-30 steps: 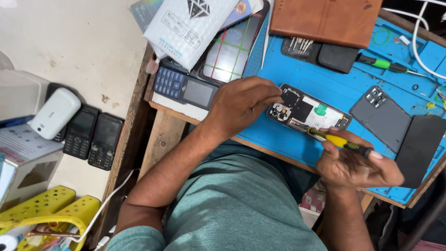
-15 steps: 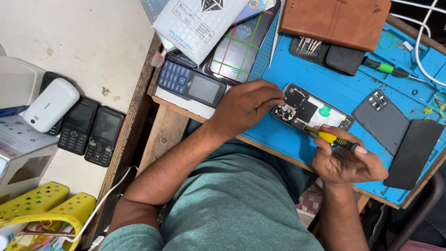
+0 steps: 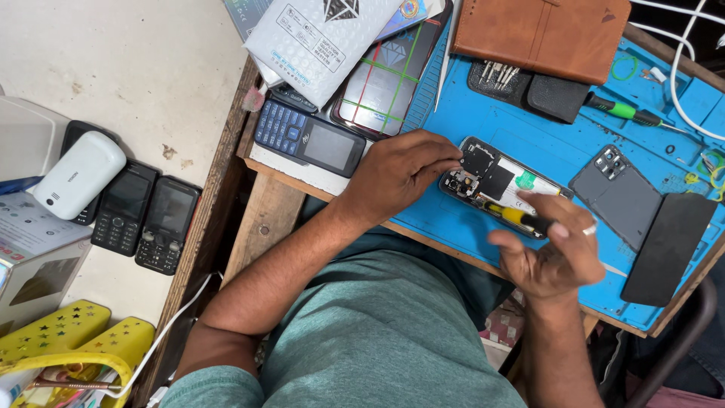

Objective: The person works on a disassembled smartphone on a blue workbench, using a screwdriver to adjust internal components and connectors. The person repeatedly probes and manipulates parts near the battery and camera area while the phone remains open.

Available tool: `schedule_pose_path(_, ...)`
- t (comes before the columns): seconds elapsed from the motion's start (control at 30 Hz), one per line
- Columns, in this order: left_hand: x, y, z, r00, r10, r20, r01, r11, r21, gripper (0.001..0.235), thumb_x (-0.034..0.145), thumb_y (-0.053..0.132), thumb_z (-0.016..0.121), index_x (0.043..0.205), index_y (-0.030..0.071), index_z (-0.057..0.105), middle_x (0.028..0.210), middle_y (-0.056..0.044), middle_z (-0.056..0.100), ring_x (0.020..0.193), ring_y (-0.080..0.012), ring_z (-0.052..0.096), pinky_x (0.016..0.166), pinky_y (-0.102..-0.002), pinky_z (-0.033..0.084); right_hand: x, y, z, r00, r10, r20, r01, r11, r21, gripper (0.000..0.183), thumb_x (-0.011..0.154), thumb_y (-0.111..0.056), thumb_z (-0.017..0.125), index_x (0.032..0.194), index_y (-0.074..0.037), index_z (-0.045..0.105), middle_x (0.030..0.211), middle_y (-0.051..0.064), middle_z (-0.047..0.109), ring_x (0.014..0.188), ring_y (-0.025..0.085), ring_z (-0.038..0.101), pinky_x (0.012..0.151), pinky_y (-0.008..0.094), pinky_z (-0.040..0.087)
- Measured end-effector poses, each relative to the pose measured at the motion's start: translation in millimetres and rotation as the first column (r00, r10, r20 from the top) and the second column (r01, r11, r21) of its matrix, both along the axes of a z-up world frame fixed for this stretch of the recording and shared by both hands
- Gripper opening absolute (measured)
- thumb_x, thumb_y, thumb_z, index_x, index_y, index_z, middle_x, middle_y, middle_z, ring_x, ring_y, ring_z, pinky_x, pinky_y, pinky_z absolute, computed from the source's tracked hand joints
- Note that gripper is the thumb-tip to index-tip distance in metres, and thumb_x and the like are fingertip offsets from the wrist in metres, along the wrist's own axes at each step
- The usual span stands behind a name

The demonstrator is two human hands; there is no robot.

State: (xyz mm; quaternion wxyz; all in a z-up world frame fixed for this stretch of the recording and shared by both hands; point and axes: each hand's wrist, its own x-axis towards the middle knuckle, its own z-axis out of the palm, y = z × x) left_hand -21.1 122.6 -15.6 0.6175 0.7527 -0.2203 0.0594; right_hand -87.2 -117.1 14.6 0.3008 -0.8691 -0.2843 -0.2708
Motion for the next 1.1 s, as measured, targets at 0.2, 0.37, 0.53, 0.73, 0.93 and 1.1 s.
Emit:
schedule_pose_path(0.2,8.0,-4.0,16.7,0.997,-0.057,-0.049,0.058,0.998,0.027,0.017,0.097,0.013,0.074,0.112,0.006,0.075,0.099,-0.006,0.069,0.083,-0.0188,0.072,0.071,-0.031,0.060,6.4,2.1,5.9,0.985,-0.151,0.080,0.152,0.988,-0.004,0.072,0.083,-0.041,0.086,0.123,-0.012,0.033,0.105,0.017,0.062,0.092,0.028,0.066,0.074,0.041,0.051)
schedule_pose_path(0.37,36.1,-23.2,11.3,0.996,-0.080,-0.042,0.082,0.995,0.048,0.013,0.099,0.009,0.070,0.110,0.005,0.075,0.097,-0.010,0.063,0.089,-0.0252,0.069,0.078,-0.038,0.058,12.7,2.2,-0.5,0.995,-0.053,-0.081,0.067,0.982,0.179,0.062,0.087,-0.028,0.084,0.125,-0.012,0.038,0.113,0.018,0.056,0.096,0.032,0.067,0.076,0.044,0.058)
schedule_pose_path(0.53,65.5,-51.9,-0.2,0.992,-0.126,-0.024,0.128,0.984,0.122,0.013,0.094,0.008,0.069,0.105,0.006,0.076,0.099,-0.011,0.068,0.093,-0.0299,0.070,0.081,-0.041,0.057,11.5,-2.1,6.0,0.989,0.008,-0.149,0.012,0.991,0.133,0.058,0.092,-0.023,0.081,0.130,-0.015,0.039,0.113,0.015,0.070,0.101,0.031,0.072,0.079,0.045,0.055)
schedule_pose_path(0.73,66.5,-48.1,0.9,0.980,-0.168,-0.109,0.193,0.934,0.302,0.012,0.092,0.007,0.069,0.099,0.008,0.078,0.098,-0.010,0.068,0.093,-0.0298,0.069,0.078,-0.042,0.055,17.2,5.3,13.3,0.991,-0.130,-0.037,0.131,0.990,0.042,0.064,0.084,-0.036,0.082,0.127,-0.014,0.042,0.095,0.019,0.066,0.089,0.034,0.068,0.080,0.041,0.055)
schedule_pose_path(0.93,61.7,-39.3,8.7,0.988,-0.086,0.130,0.031,0.924,0.381,0.010,0.088,0.007,0.071,0.094,0.011,0.078,0.093,-0.005,0.063,0.092,-0.0243,0.064,0.080,-0.038,0.055,13.1,7.0,9.7,0.985,-0.166,-0.044,0.169,0.983,0.067,0.070,0.085,-0.032,0.084,0.137,-0.015,0.041,0.099,0.009,0.069,0.089,0.027,0.070,0.086,0.044,0.059)
schedule_pose_path(1.1,64.5,-31.4,18.0,0.977,-0.138,0.160,0.072,0.929,0.363,0.015,0.087,0.004,0.070,0.100,0.007,0.076,0.096,-0.009,0.063,0.091,-0.0267,0.063,0.083,-0.039,0.055,13.2,3.5,8.0,0.969,0.065,-0.240,0.005,0.960,0.280,0.057,0.101,-0.017,0.075,0.142,-0.022,0.036,0.109,0.015,0.069,0.095,0.026,0.076,0.089,0.041,0.062)
